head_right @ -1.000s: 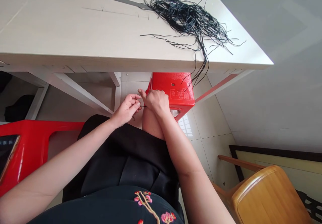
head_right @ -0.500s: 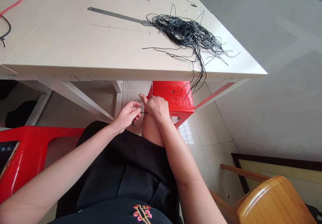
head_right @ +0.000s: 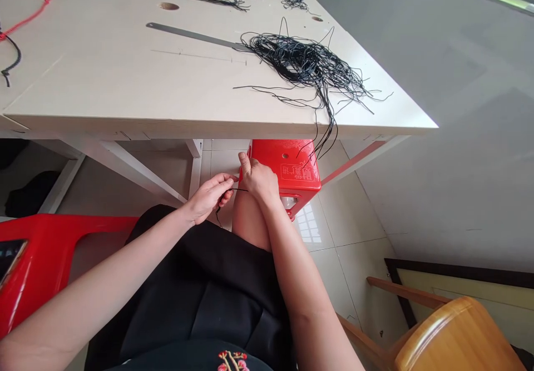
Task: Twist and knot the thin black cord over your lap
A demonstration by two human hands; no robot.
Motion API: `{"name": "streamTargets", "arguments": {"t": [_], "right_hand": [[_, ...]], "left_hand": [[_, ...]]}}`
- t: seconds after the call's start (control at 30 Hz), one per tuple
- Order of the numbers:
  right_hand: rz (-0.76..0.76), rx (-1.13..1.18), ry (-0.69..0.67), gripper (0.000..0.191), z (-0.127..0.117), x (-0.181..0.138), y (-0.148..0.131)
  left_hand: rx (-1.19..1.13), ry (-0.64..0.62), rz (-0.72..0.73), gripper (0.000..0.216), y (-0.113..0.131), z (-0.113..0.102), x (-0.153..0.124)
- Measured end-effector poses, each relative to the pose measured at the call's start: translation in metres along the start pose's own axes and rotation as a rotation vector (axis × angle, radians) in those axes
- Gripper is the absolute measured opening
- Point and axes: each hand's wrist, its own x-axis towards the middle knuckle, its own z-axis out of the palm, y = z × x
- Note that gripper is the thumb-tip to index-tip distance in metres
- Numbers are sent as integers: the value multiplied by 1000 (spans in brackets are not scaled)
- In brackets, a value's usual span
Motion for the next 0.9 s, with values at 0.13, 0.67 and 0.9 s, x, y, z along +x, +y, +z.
{"name": "streamTargets", "arguments": {"t": [0.13,0.67,0.9], "right_hand": [[3,63,20,79,3,2,1],[-11,590,198,79,14,6,11],[-77,941,392,61,-9,-23,4]], "left_hand": [[105,-77,28,22,3,1,3],[852,11,352,18,13,27,7],[501,140,330,11,5,24,7]]}}
